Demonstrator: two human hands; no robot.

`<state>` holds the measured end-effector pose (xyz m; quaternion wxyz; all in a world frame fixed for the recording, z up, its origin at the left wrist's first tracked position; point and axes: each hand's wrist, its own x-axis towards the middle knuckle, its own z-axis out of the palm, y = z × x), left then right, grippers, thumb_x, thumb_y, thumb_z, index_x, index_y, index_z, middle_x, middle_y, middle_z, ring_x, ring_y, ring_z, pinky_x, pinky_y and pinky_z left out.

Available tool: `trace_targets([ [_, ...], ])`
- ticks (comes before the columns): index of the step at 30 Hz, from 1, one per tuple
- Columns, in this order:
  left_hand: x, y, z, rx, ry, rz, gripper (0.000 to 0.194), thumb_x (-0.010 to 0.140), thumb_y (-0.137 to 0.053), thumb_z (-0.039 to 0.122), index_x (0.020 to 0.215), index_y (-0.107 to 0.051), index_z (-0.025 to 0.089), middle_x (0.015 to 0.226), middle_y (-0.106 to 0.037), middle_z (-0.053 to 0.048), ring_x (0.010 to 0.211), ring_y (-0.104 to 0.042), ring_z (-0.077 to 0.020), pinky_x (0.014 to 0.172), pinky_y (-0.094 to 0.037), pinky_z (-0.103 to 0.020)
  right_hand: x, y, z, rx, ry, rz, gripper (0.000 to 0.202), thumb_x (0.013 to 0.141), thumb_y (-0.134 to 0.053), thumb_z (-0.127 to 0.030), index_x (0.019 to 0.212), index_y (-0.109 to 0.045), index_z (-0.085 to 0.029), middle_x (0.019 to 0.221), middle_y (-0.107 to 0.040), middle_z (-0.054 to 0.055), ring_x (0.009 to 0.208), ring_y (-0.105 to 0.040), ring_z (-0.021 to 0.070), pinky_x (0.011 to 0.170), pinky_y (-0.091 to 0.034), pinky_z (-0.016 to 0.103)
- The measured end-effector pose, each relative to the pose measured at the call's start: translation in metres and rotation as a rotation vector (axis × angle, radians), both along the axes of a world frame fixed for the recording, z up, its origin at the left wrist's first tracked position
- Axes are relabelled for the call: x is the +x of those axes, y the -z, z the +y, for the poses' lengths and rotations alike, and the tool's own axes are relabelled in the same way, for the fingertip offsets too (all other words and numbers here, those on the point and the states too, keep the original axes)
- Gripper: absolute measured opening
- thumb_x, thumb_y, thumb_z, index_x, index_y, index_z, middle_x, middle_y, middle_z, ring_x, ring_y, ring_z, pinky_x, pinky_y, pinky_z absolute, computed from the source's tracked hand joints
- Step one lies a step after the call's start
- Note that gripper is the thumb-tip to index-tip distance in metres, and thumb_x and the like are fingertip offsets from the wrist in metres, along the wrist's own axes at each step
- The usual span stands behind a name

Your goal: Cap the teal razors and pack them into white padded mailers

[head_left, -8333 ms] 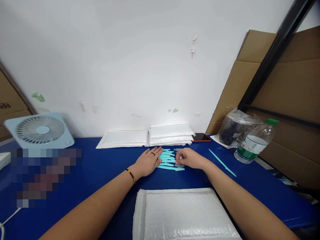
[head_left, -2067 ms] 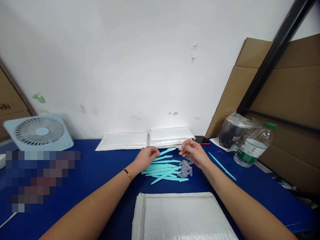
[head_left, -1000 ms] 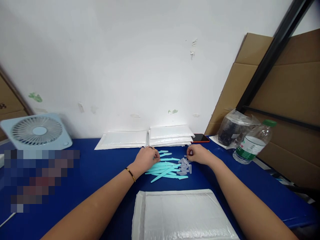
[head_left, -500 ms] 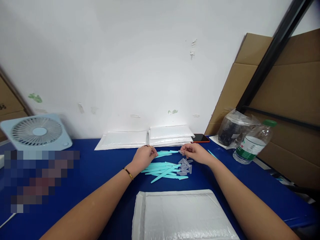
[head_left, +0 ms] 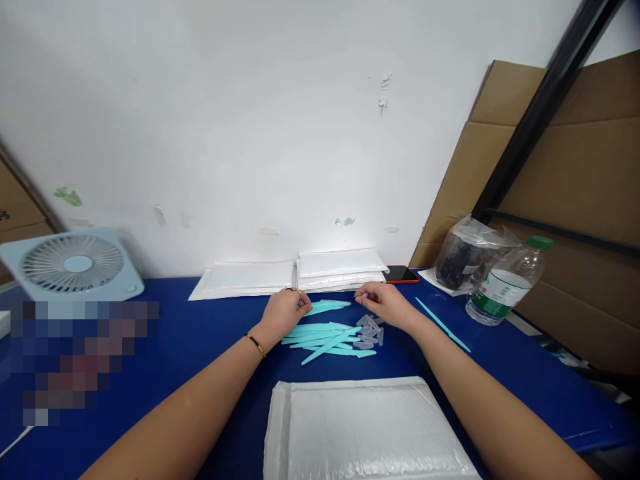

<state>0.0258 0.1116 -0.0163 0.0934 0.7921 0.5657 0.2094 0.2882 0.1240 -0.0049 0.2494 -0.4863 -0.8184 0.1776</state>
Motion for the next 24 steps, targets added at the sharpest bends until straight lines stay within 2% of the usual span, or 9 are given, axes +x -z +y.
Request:
trace_targets([
  [3,0.002,-0.007,-0.006,0.028,0.012,-0.006,0.026,0.073,-0.057,0.044,0.084,-0.063,0.021,0.084,-0.063,-0.002,0.082,-0.057,-0.0185,0.065,-0.040,-0.026,0.014,-0.008,-0.003,-0.087,0.014,-0.138,0.023,0.072,-0.058,-0.039,0.073,-0.065,-0.017,0.067,-0.061,0.002,0.058,-0.051,0.0131,0.052,-0.036,0.023],
  [6,0.012,-0.011,-0.018,-0.064,0.168,0.004,0.036,0.070,-0.056,0.056,0.079,-0.063,0.022,0.078,-0.063,0.000,0.070,-0.058,-0.0158,0.056,-0.037,-0.024,0.020,-0.008,-0.005,-0.213,-0.005,-0.230,0.019,0.064,-0.065,-0.036,0.069,-0.065,-0.018,0.065,-0.063,0.002,0.058,-0.054,0.0138,0.051,-0.036,0.023],
  [8,0.020,-0.011,-0.026,-0.114,0.264,0.049,0.037,0.066,-0.060,0.057,0.076,-0.064,0.023,0.075,-0.063,0.001,0.067,-0.057,-0.0151,0.053,-0.035,-0.023,0.020,-0.005,-0.005,-0.224,-0.015,-0.245,0.017,0.063,-0.065,-0.033,0.068,-0.065,-0.017,0.065,-0.063,0.002,0.058,-0.054,0.0138,0.051,-0.036,0.022],
  [10,0.025,-0.009,-0.032,-0.133,0.299,0.087,0.031,0.065,-0.062,0.052,0.074,-0.064,0.022,0.073,-0.064,0.001,0.066,-0.057,-0.0149,0.051,-0.033,-0.023,0.019,-0.003,-0.005,-0.235,-0.038,-0.220,0.017,0.064,-0.065,-0.033,0.068,-0.065,-0.017,0.064,-0.062,0.002,0.058,-0.053,0.0131,0.050,-0.036,0.022],
  [13,0.028,-0.009,-0.033,-0.162,0.293,0.085,0.023,0.072,-0.057,0.043,0.072,-0.064,0.021,0.072,-0.065,0.001,0.065,-0.056,-0.0135,0.051,-0.032,-0.022,0.019,-0.005,-0.005,-0.345,-0.089,-0.091,0.024,0.066,-0.064,-0.038,0.073,-0.064,-0.015,0.063,-0.061,0.001,0.053,-0.051,0.0111,0.049,-0.037,0.021],
  [17,0.025,-0.013,-0.029,-0.178,0.265,0.051,0.022,0.075,-0.054,0.041,0.073,-0.063,0.020,0.071,-0.065,0.000,0.062,-0.055,-0.0126,0.051,-0.032,-0.022,0.023,-0.010,-0.007,-0.533,-0.183,0.073,0.032,0.065,-0.066,-0.042,0.079,-0.064,-0.013,0.063,-0.060,0.001,0.050,-0.051,0.0095,0.052,-0.042,0.022],
  [24,0.023,-0.015,-0.026,-0.184,0.258,0.049,0.021,0.075,-0.055,0.040,0.075,-0.064,0.021,0.071,-0.065,0.001,0.063,-0.056,-0.0127,0.051,-0.034,-0.022,0.021,-0.010,-0.008,-0.540,-0.237,0.161,0.033,0.066,-0.068,-0.041,0.081,-0.067,-0.012,0.062,-0.061,0.002,0.052,-0.054,0.0103,0.055,-0.046,0.024],
])
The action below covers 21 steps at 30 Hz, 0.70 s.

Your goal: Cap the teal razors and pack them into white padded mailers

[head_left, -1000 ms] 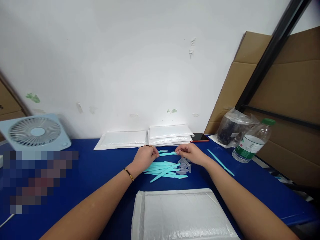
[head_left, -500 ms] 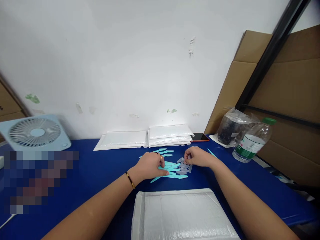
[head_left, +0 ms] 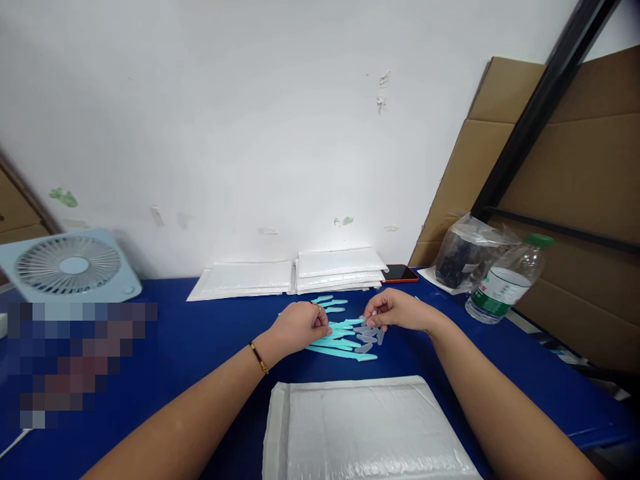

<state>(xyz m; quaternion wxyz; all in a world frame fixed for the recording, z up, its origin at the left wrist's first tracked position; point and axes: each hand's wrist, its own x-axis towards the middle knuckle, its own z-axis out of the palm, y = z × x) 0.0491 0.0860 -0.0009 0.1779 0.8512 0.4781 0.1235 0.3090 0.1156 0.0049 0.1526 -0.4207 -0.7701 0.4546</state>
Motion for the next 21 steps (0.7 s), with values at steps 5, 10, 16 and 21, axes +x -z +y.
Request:
trace_targets([
  [5,0.003,0.000,0.000,0.039,0.008,-0.007,0.023,0.076,-0.053,0.040,0.075,-0.064,0.020,0.075,-0.065,0.000,0.066,-0.057,-0.0131,0.056,-0.037,-0.022,-0.015,0.003,-0.006,0.109,-0.008,0.033,0.029,0.067,-0.067,-0.039,0.080,-0.068,-0.013,0.066,-0.063,0.003,0.056,-0.057,0.0114,0.054,-0.047,0.024],
  [10,-0.005,0.002,0.009,0.245,-0.109,-0.008,0.019,0.079,-0.053,0.036,0.083,-0.065,0.021,0.086,-0.065,-0.002,0.079,-0.057,-0.0168,0.071,-0.040,-0.026,-0.018,0.009,-0.001,0.271,0.096,-0.001,0.027,0.076,-0.057,-0.034,0.092,-0.067,-0.016,0.074,-0.064,0.004,0.062,-0.059,0.0130,0.058,-0.047,0.025],
  [16,-0.016,0.003,0.016,0.223,-0.078,0.042,0.016,0.076,-0.055,0.035,0.079,-0.066,0.023,0.084,-0.066,0.000,0.083,-0.057,-0.0176,0.073,-0.039,-0.026,-0.007,0.009,0.008,0.475,0.141,-0.212,0.017,0.075,-0.057,-0.029,0.080,-0.070,-0.019,0.077,-0.062,0.004,0.066,-0.055,0.0137,0.061,-0.042,0.025],
  [21,-0.016,0.006,0.014,0.108,-0.020,0.074,0.014,0.073,-0.056,0.033,0.072,-0.067,0.024,0.073,-0.067,0.002,0.069,-0.058,-0.0142,0.061,-0.037,-0.023,-0.013,0.015,0.007,0.429,0.086,-0.286,0.013,0.067,-0.064,-0.029,0.075,-0.067,-0.018,0.082,-0.061,0.003,0.067,-0.053,0.0133,0.058,-0.040,0.023],
])
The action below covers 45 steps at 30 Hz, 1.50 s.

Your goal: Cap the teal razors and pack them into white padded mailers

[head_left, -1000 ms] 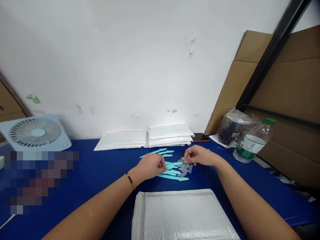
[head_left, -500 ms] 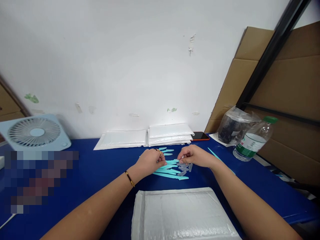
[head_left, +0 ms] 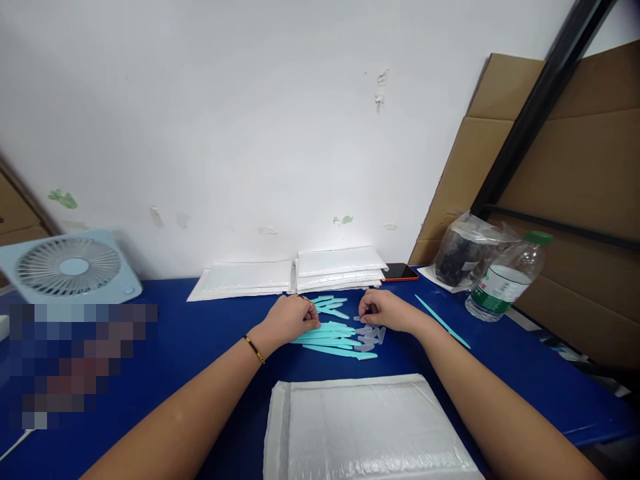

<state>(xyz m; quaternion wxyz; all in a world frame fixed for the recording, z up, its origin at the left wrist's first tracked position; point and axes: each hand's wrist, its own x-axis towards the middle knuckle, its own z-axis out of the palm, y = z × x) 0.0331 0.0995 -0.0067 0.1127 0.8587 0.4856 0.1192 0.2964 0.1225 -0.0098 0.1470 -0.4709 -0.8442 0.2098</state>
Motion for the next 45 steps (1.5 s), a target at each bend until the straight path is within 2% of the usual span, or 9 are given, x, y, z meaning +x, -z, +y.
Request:
trace_targets([
  [5,-0.001,0.004,-0.001,-0.110,-0.038,-0.026,0.015,0.074,-0.054,0.031,0.068,-0.064,0.022,0.076,-0.067,0.001,0.065,-0.058,-0.0140,0.054,-0.036,-0.021,0.005,0.001,0.001,-0.117,0.018,0.052,0.016,0.069,-0.062,-0.031,0.074,-0.062,-0.016,0.070,-0.061,0.002,0.060,-0.052,0.0119,0.053,-0.039,0.021],
  [9,-0.001,0.004,0.001,-0.105,-0.084,-0.104,0.020,0.077,-0.052,0.038,0.071,-0.062,0.022,0.072,-0.066,0.001,0.064,-0.057,-0.0139,0.053,-0.035,-0.022,0.008,-0.005,0.001,-0.257,0.010,0.244,0.026,0.069,-0.063,-0.039,0.078,-0.059,-0.015,0.066,-0.059,0.000,0.056,-0.052,0.0103,0.053,-0.041,0.022],
  [15,0.001,0.004,0.003,-0.073,-0.079,-0.160,0.023,0.078,-0.051,0.040,0.076,-0.060,0.020,0.070,-0.063,0.001,0.063,-0.056,-0.0131,0.053,-0.035,-0.022,0.000,-0.007,-0.003,-0.358,-0.053,0.402,0.029,0.067,-0.067,-0.039,0.076,-0.058,-0.014,0.067,-0.060,0.001,0.055,-0.053,0.0095,0.054,-0.043,0.022],
  [22,0.009,0.001,-0.002,-0.062,-0.046,-0.155,0.023,0.079,-0.051,0.041,0.076,-0.061,0.020,0.072,-0.064,0.001,0.064,-0.056,-0.0132,0.054,-0.035,-0.022,-0.015,-0.003,-0.008,-0.305,-0.077,0.384,0.025,0.068,-0.066,-0.039,0.076,-0.061,-0.015,0.063,-0.059,-0.001,0.053,-0.054,0.0098,0.052,-0.043,0.022],
  [27,0.011,-0.001,-0.001,0.081,-0.070,-0.144,0.019,0.080,-0.051,0.036,0.082,-0.062,0.020,0.080,-0.064,-0.001,0.073,-0.057,-0.0152,0.062,-0.038,-0.023,-0.025,0.003,-0.007,-0.185,-0.019,0.415,0.024,0.071,-0.062,-0.037,0.084,-0.063,-0.017,0.064,-0.061,0.000,0.058,-0.057,0.0124,0.055,-0.044,0.023],
  [31,0.004,-0.003,0.001,0.136,-0.095,-0.139,0.019,0.077,-0.055,0.037,0.087,-0.063,0.023,0.089,-0.064,0.000,0.080,-0.057,-0.0162,0.067,-0.039,-0.024,-0.007,-0.005,-0.003,-0.050,0.069,0.294,0.023,0.074,-0.058,-0.034,0.088,-0.066,-0.017,0.065,-0.063,0.002,0.060,-0.057,0.0136,0.056,-0.043,0.024],
  [35,-0.002,-0.003,0.001,-0.055,0.033,-0.039,0.021,0.072,-0.058,0.043,0.076,-0.066,0.024,0.079,-0.065,0.002,0.071,-0.058,-0.0137,0.060,-0.037,-0.022,0.017,-0.017,-0.004,-0.088,-0.010,0.065,0.019,0.070,-0.061,-0.031,0.081,-0.069,-0.018,0.075,-0.065,0.003,0.064,-0.056,0.0142,0.055,-0.041,0.023],
  [38,-0.001,0.000,0.000,-0.113,0.046,-0.014,0.021,0.072,-0.057,0.042,0.074,-0.066,0.022,0.075,-0.065,0.002,0.067,-0.057,-0.0130,0.057,-0.036,-0.022,0.022,-0.017,-0.004,-0.108,-0.052,-0.047,0.019,0.063,-0.067,-0.031,0.077,-0.069,-0.019,0.081,-0.064,0.003,0.065,-0.054,0.0141,0.055,-0.039,0.023],
  [45,0.000,0.001,-0.001,-0.195,-0.051,-0.140,0.023,0.075,-0.052,0.041,0.075,-0.062,0.020,0.070,-0.063,0.001,0.062,-0.055,-0.0132,0.052,-0.034,-0.021,0.016,-0.009,-0.001,-0.200,-0.037,-0.002,0.021,0.067,-0.064,-0.035,0.075,-0.063,-0.016,0.066,-0.060,0.001,0.059,-0.052,0.0124,0.052,-0.038,0.022],
])
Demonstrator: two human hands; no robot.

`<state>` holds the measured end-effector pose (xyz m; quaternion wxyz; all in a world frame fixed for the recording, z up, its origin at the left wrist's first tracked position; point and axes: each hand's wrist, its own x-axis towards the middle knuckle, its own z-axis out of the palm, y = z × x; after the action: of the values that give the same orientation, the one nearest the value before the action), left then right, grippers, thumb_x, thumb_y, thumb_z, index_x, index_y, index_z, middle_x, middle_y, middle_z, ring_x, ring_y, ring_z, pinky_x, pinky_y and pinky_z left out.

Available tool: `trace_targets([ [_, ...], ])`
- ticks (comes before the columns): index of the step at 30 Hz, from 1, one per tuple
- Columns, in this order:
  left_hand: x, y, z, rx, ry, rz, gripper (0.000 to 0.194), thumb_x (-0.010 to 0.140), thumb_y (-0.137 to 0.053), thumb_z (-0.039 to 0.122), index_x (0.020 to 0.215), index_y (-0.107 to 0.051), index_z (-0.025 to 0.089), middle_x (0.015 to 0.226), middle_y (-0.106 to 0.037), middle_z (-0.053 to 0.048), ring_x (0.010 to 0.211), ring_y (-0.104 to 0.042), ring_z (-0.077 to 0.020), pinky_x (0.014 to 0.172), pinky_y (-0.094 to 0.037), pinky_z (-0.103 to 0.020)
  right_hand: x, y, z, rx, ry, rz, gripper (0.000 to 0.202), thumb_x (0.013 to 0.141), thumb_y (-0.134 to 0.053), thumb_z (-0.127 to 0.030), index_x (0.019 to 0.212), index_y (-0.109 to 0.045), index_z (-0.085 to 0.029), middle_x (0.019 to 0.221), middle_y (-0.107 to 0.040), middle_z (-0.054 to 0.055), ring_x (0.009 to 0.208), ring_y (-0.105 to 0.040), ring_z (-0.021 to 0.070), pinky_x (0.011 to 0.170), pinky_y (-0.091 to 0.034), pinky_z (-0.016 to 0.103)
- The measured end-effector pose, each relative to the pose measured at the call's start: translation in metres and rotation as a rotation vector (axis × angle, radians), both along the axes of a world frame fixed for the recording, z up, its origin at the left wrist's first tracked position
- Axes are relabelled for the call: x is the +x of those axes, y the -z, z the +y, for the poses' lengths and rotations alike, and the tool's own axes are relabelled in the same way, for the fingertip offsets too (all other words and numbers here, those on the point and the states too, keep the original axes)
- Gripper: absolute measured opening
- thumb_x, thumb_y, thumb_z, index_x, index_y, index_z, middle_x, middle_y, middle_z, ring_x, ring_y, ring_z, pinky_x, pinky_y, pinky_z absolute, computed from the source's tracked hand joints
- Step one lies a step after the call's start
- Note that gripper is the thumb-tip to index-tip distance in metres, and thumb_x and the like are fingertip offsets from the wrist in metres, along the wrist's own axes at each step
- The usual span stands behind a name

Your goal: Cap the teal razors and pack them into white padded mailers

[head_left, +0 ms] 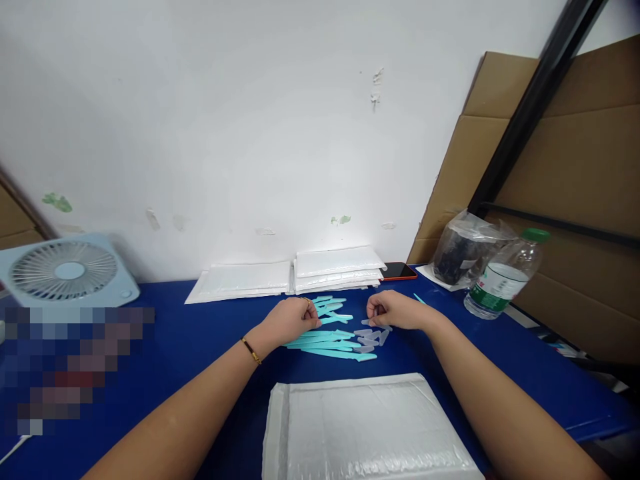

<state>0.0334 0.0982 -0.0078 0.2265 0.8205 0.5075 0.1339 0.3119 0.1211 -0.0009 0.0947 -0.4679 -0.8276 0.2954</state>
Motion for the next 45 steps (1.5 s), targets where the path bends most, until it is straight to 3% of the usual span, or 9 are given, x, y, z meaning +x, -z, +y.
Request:
trace_targets([
  [8,0.001,0.000,0.001,-0.004,-0.011,-0.039,0.021,0.075,-0.054,0.042,0.075,-0.060,0.022,0.066,-0.061,0.003,0.059,-0.054,-0.0126,0.051,-0.033,-0.021,-0.010,-0.003,-0.002,-0.092,0.002,0.303,0.032,0.066,-0.067,-0.044,0.076,-0.060,-0.014,0.067,-0.060,0.002,0.060,-0.052,0.0112,0.055,-0.040,0.022],
  [20,0.000,-0.001,0.002,0.009,-0.018,-0.061,0.022,0.075,-0.054,0.042,0.073,-0.060,0.021,0.067,-0.061,0.002,0.060,-0.054,-0.0126,0.052,-0.034,-0.021,-0.012,-0.005,-0.006,-0.158,0.018,0.396,0.033,0.064,-0.068,-0.044,0.075,-0.060,-0.013,0.068,-0.063,0.002,0.061,-0.055,0.0118,0.058,-0.041,0.023],
  [26,0.007,-0.001,-0.001,0.021,-0.004,-0.067,0.025,0.076,-0.053,0.044,0.076,-0.060,0.020,0.069,-0.062,0.002,0.062,-0.055,-0.0131,0.052,-0.035,-0.021,-0.024,-0.005,-0.011,-0.140,-0.028,0.382,0.031,0.067,-0.066,-0.042,0.078,-0.060,-0.013,0.067,-0.061,0.001,0.059,-0.052,0.0105,0.056,-0.040,0.022],
  [31,0.012,0.002,-0.001,0.101,-0.025,-0.056,0.024,0.078,-0.051,0.043,0.079,-0.060,0.020,0.073,-0.063,0.000,0.066,-0.057,-0.0140,0.055,-0.036,-0.022,-0.036,0.007,-0.009,-0.085,0.019,0.382,0.028,0.071,-0.062,-0.041,0.080,-0.058,-0.014,0.068,-0.060,0.002,0.059,-0.052,0.0106,0.054,-0.039,0.021],
  [38,-0.002,0.002,0.007,0.280,-0.116,0.036,0.022,0.078,-0.053,0.038,0.091,-0.061,0.021,0.087,-0.063,-0.002,0.082,-0.057,-0.0182,0.068,-0.039,-0.026,-0.023,0.010,0.000,0.088,0.080,0.250,0.027,0.072,-0.061,-0.036,0.090,-0.060,-0.016,0.073,-0.061,0.002,0.063,-0.054,0.0126,0.058,-0.041,0.023],
  [41,-0.003,-0.004,0.003,0.289,-0.026,0.081,0.023,0.075,-0.057,0.039,0.090,-0.063,0.023,0.093,-0.061,-0.003,0.088,-0.056,-0.0189,0.073,-0.039,-0.026,-0.015,0.002,0.000,0.157,0.097,0.158,0.023,0.074,-0.056,-0.036,0.084,-0.064,-0.016,0.070,-0.061,0.002,0.062,-0.053,0.0128,0.059,-0.040,0.024],
  [45,0.003,-0.009,-0.005,0.181,0.125,0.172,0.017,0.071,-0.060,0.039,0.079,-0.068,0.025,0.081,-0.064,0.000,0.081,-0.057,-0.0170,0.069,-0.037,-0.024,-0.012,-0.005,-0.006,0.191,0.113,0.049,0.022,0.073,-0.057,-0.037,0.074,-0.066,-0.017,0.066,-0.061,0.002,0.060,-0.052,0.0129,0.054,-0.036,0.023],
])
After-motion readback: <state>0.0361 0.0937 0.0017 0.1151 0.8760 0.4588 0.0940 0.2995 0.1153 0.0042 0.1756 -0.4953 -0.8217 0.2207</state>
